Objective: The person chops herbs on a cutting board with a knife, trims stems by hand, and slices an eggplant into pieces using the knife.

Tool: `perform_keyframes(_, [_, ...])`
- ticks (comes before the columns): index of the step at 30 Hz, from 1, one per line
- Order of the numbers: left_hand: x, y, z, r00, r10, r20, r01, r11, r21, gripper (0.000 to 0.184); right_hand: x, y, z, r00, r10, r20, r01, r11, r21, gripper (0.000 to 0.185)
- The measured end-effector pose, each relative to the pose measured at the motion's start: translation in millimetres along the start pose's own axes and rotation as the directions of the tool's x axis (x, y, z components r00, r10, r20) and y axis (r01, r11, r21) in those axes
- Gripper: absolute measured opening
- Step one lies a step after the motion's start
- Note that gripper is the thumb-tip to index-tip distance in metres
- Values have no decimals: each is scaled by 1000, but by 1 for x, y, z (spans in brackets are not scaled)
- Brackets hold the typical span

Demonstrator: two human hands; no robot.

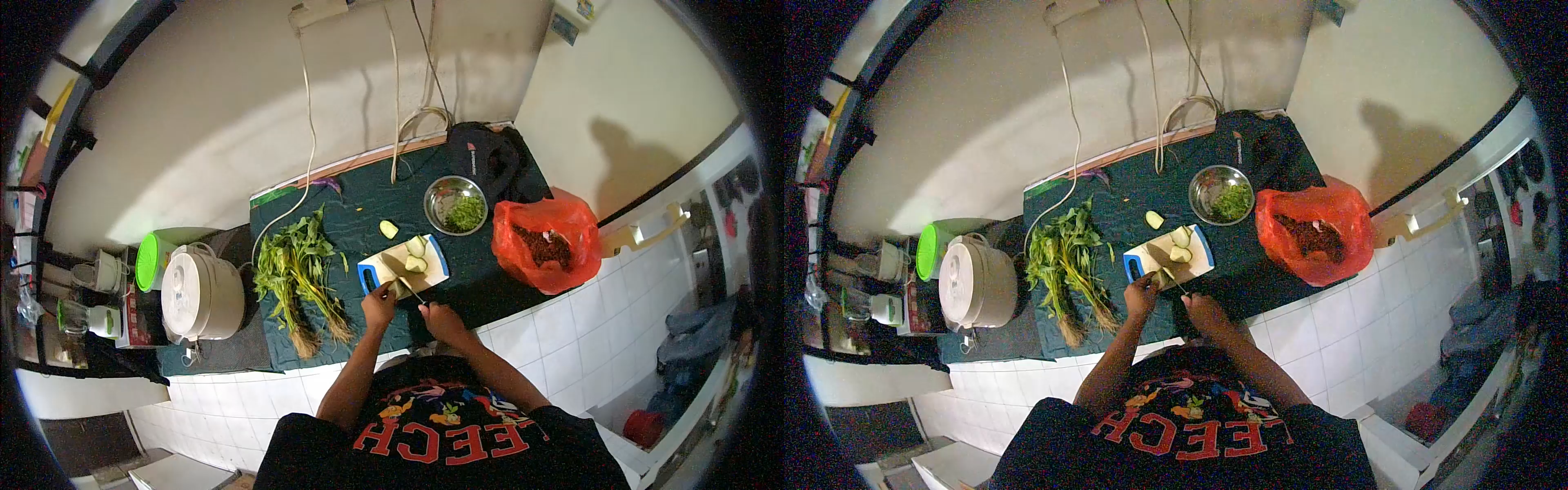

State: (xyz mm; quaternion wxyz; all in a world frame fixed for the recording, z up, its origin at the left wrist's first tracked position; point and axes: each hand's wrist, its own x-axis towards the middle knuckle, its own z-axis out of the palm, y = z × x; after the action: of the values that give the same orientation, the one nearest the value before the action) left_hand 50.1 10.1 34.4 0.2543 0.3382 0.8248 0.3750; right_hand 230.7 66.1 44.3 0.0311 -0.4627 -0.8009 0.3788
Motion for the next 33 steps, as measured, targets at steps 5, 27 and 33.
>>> perform_keyframes(5, [0, 15, 5, 997, 65, -37, -64, 997, 29, 32, 7, -11, -4, 998, 15, -68, -21, 996, -90, 46])
perform_keyframes(27, [27, 13, 17, 986, 141, 90, -107, 945, -308, 44, 32, 15, -54, 624, -344, 701, -715, 111, 691, 48])
perform_keyframes(33, [21, 57, 14, 722, 344, 601, 554, 234, -799, 55, 18, 14, -79, 576, -430, 695, -764, 18, 645, 49])
